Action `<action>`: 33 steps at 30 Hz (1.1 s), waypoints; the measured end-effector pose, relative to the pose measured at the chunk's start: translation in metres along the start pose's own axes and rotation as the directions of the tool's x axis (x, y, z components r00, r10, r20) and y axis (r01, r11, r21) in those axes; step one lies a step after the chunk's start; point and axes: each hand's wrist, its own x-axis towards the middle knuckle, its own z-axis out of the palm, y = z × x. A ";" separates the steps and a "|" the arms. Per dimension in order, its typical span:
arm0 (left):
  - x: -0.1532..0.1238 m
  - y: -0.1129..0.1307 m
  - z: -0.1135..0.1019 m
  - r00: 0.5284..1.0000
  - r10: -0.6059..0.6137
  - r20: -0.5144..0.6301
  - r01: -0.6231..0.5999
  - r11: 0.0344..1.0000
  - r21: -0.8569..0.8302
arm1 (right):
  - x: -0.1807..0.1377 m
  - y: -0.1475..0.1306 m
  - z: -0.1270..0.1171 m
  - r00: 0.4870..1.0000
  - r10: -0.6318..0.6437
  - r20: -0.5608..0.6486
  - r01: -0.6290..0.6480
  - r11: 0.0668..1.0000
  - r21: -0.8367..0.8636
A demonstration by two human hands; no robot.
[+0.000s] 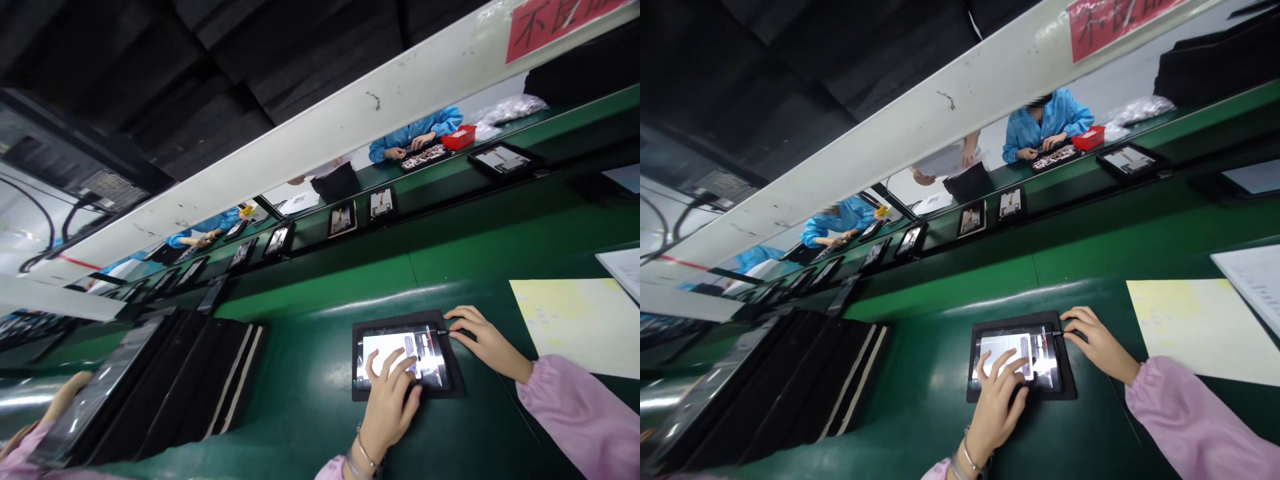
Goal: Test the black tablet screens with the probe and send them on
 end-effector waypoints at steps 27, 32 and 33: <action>0.023 -0.006 0.002 0.989 0.037 0.146 -0.045 0.998 0.054 | 0.001 -0.004 0.002 0.999 -0.014 -0.035 0.013 1.000 -0.023; 0.037 -0.014 0.007 0.988 0.025 0.150 -0.037 0.996 0.082 | 0.001 -0.005 0.001 1.000 -0.015 -0.024 0.014 1.000 -0.027; 0.038 -0.015 0.008 0.989 0.023 0.148 -0.035 0.996 0.079 | 0.001 -0.006 0.001 1.000 -0.016 -0.024 0.015 1.000 -0.027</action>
